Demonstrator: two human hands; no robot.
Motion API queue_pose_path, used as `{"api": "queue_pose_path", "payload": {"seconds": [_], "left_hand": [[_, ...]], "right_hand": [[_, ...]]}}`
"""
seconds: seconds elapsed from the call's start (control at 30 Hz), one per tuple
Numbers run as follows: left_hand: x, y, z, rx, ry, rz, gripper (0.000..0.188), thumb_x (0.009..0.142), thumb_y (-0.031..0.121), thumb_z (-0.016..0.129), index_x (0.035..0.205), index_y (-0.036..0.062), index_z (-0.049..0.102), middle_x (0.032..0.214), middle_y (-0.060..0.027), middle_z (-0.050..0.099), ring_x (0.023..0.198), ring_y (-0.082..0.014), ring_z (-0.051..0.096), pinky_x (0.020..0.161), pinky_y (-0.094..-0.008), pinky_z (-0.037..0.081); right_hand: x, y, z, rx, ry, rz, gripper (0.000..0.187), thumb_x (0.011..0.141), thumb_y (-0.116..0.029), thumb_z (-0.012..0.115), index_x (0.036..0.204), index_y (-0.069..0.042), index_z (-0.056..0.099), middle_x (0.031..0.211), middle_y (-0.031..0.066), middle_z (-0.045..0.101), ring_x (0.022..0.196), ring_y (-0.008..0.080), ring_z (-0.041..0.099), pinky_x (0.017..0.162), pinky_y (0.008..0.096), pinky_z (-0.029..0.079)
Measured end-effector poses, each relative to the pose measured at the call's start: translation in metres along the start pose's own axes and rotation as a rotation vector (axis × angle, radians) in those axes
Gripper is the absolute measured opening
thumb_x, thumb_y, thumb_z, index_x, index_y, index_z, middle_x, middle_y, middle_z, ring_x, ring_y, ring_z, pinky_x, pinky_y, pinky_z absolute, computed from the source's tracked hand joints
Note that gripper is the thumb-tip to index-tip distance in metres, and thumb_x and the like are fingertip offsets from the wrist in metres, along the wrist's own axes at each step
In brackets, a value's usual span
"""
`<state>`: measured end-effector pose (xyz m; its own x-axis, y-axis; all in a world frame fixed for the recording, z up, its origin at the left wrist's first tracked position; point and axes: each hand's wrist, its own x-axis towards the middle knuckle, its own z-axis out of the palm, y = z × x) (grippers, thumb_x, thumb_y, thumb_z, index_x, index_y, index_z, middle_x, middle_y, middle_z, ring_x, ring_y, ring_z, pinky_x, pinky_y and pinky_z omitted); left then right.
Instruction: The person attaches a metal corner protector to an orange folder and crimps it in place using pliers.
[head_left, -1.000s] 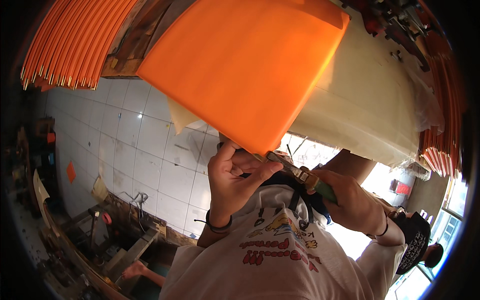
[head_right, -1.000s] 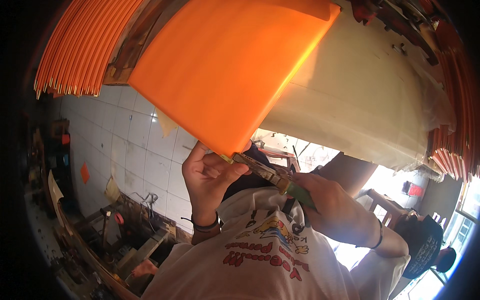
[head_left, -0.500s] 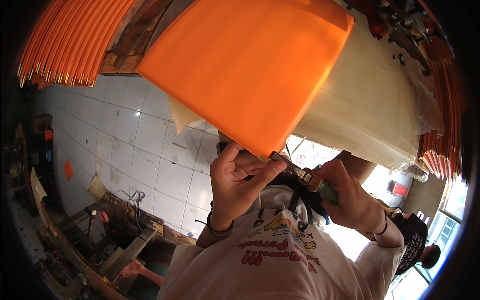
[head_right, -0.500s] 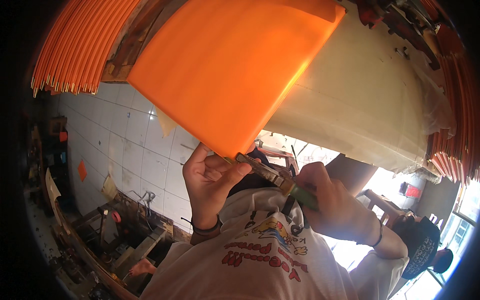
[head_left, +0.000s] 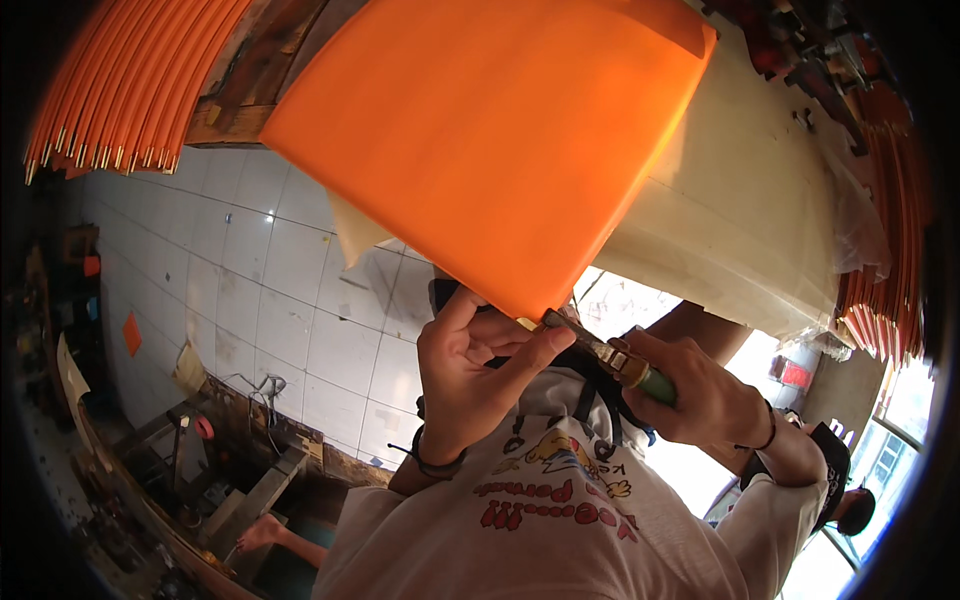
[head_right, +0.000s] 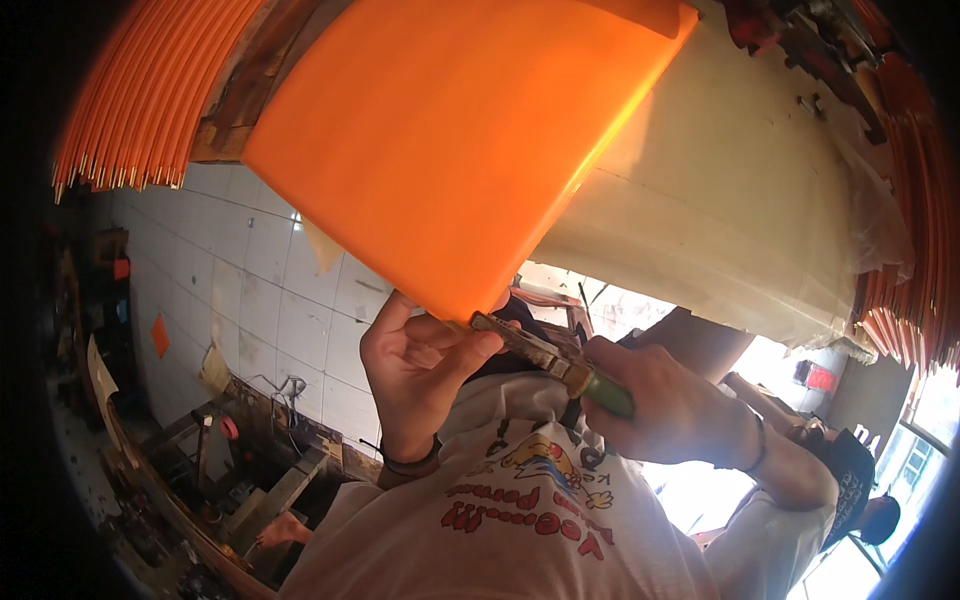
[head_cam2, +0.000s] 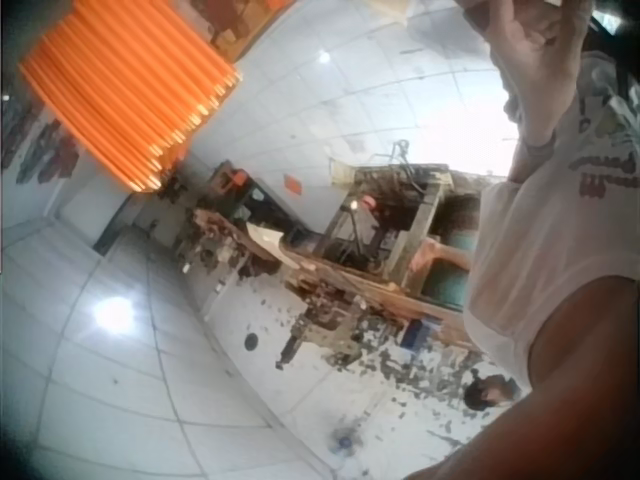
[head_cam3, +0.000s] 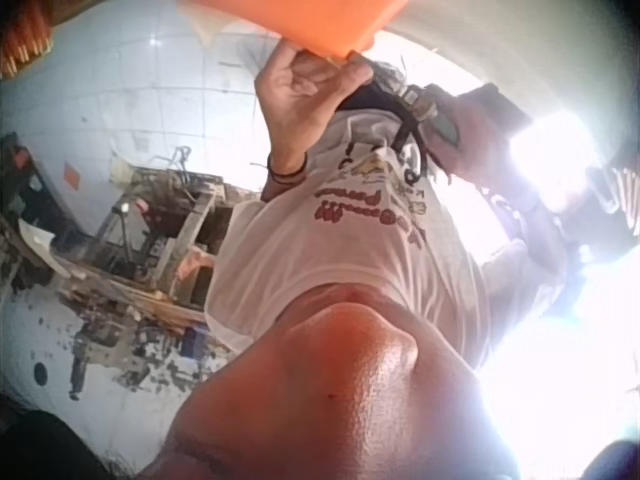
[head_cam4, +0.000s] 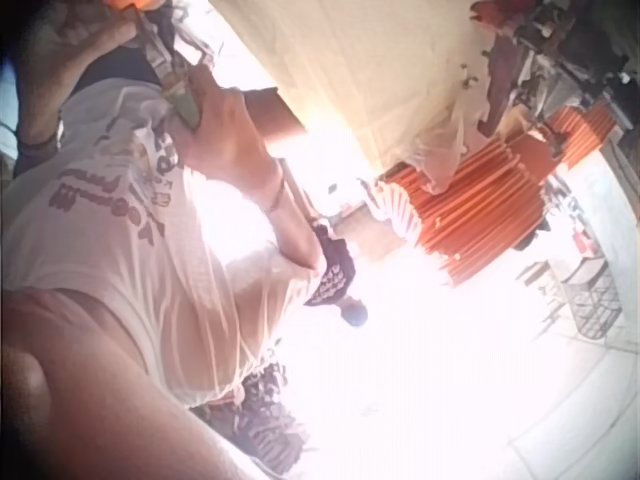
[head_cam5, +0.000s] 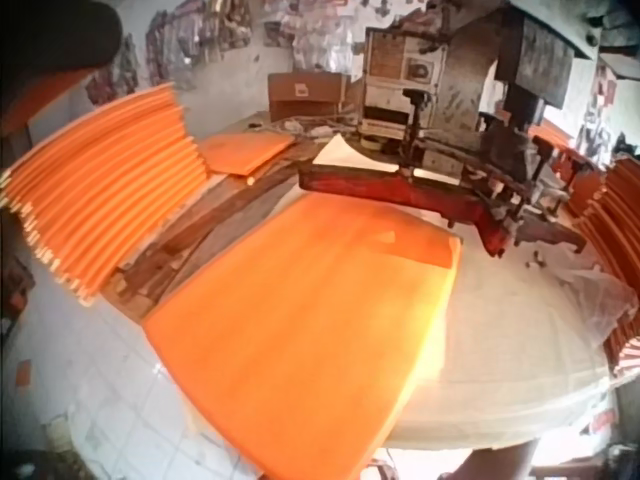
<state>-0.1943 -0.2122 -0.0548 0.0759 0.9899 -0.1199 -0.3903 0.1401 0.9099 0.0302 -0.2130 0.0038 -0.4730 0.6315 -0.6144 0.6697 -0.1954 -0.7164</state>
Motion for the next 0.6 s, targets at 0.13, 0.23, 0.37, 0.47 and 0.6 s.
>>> {"api": "queue_pose_path", "payload": {"seconds": [0.13,0.23,0.37,0.47,0.6], "left_hand": [[0.002,0.000,-0.002,0.017,-0.017,0.012,0.036,0.082,-0.006,0.071,0.113,-0.0074,0.054,0.094,-0.0140,0.071,0.086,-0.0154,0.070,0.072,-0.0231,0.057],[0.004,0.001,-0.003,0.082,-0.048,0.030,0.038,0.082,-0.006,0.072,0.115,-0.0079,0.053,0.093,-0.0140,0.072,0.085,-0.0152,0.070,0.072,-0.0233,0.058],[0.004,0.000,-0.004,0.120,-0.050,0.045,0.039,0.081,-0.006,0.072,0.115,-0.0080,0.053,0.093,-0.0143,0.072,0.085,-0.0157,0.071,0.072,-0.0237,0.058],[0.005,0.000,-0.003,0.117,-0.054,0.071,0.039,0.081,-0.006,0.072,0.115,-0.0081,0.053,0.093,-0.0146,0.072,0.085,-0.0159,0.071,0.072,-0.0238,0.058],[0.003,-0.005,-0.001,0.038,-0.013,0.094,0.039,0.081,-0.007,0.072,0.115,-0.0081,0.053,0.093,-0.0151,0.072,0.085,-0.0163,0.071,0.074,-0.0243,0.058]], "right_hand": [[0.005,0.003,0.000,-0.056,0.008,-0.041,0.030,0.078,0.000,0.059,0.108,0.004,0.056,0.070,0.0157,0.062,0.061,0.0304,0.063,0.060,0.0368,0.049],[0.007,0.005,-0.002,-0.051,-0.015,-0.029,0.035,0.077,0.001,0.057,0.113,0.004,0.056,0.074,0.0154,0.065,0.063,0.0288,0.065,0.061,0.0361,0.050],[0.009,-0.008,-0.015,-0.044,-0.111,0.106,0.040,0.077,0.002,0.057,0.117,0.003,0.056,0.078,0.0144,0.066,0.067,0.0270,0.066,0.064,0.0352,0.051],[0.009,0.001,-0.014,-0.011,-0.070,0.012,0.029,0.078,0.002,0.058,0.107,0.003,0.057,0.078,0.0140,0.066,0.067,0.0264,0.066,0.063,0.0354,0.050],[0.003,-0.007,-0.013,0.048,0.076,0.033,0.020,0.079,0.001,0.060,0.099,0.001,0.054,0.074,0.0128,0.063,0.064,0.0272,0.063,0.061,0.0359,0.048]]}}
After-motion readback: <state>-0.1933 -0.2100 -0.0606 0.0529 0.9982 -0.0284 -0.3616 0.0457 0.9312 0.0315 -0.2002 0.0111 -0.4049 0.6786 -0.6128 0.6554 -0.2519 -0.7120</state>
